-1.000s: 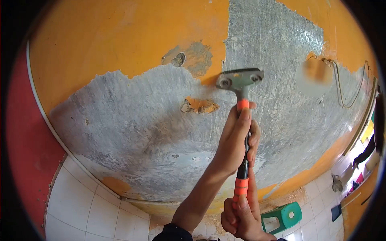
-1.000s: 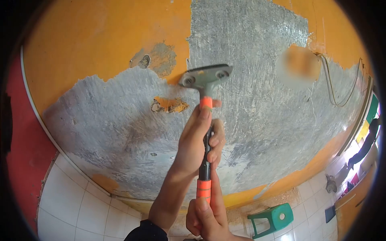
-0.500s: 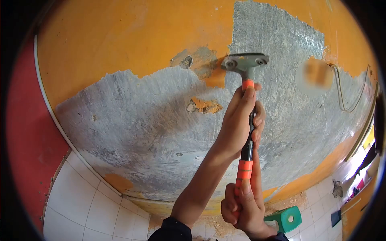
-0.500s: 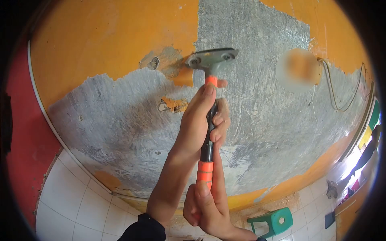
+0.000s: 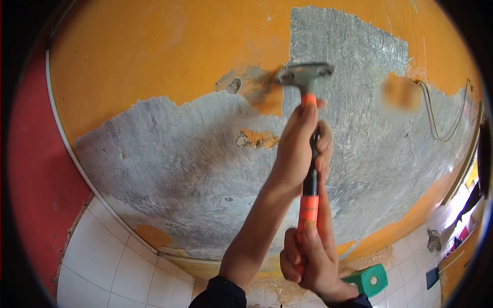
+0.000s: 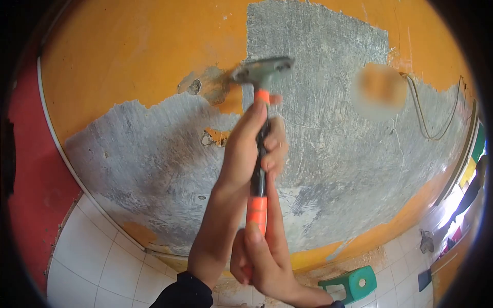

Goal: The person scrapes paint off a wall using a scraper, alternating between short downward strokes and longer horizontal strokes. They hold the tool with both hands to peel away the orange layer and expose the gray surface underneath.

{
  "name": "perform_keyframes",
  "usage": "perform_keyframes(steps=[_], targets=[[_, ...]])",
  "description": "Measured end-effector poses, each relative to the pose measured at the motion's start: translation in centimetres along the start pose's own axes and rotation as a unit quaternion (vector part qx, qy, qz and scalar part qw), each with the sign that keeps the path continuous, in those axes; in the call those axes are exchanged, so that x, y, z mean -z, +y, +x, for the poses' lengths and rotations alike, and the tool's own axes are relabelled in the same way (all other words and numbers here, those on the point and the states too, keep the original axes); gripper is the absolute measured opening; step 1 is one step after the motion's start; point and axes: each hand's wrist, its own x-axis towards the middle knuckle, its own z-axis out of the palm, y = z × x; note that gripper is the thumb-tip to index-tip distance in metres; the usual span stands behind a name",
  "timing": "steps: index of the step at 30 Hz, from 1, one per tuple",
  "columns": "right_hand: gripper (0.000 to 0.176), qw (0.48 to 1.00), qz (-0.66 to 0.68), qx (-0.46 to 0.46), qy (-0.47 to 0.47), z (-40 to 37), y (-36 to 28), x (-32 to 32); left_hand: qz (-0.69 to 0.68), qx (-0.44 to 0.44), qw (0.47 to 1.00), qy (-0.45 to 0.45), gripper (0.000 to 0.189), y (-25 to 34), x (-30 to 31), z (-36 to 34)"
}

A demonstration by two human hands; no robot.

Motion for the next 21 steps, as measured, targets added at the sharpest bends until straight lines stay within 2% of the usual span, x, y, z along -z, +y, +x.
perform_keyframes(steps=[2, 5, 12, 14, 19, 21], targets=[[0.069, 1.000, -0.007, 0.006, -0.005, 0.3, -0.6, -0.2, -0.007, -0.011, 1.000, -0.019, 0.037, 0.4, -0.1, 0.5], [0.068, 1.000, 0.022, -0.004, -0.010, -0.9, 0.1, 0.2, 0.023, 0.008, 1.000, 0.011, 0.038, -0.5, -0.2, -0.4], [0.069, 1.000, 0.015, 0.014, -0.009, 0.6, -1.6, -1.0, 0.015, 0.007, 1.000, 0.009, 0.040, 1.0, -1.1, 1.2], [0.069, 0.999, 0.028, -0.010, -0.031, -0.4, -1.3, -0.3, 0.014, 0.002, 1.000, 0.003, 0.040, 0.0, -0.6, 0.4], [0.069, 1.000, -0.013, 0.007, -0.013, 0.9, -1.9, -0.7, 0.000, -0.012, 1.000, -0.015, 0.041, 1.4, -1.2, 2.1], [0.070, 0.999, 0.023, 0.004, -0.025, 0.7, -2.4, -0.9, 0.000, -0.012, 1.000, -0.014, 0.040, 1.1, -1.4, 1.9]])
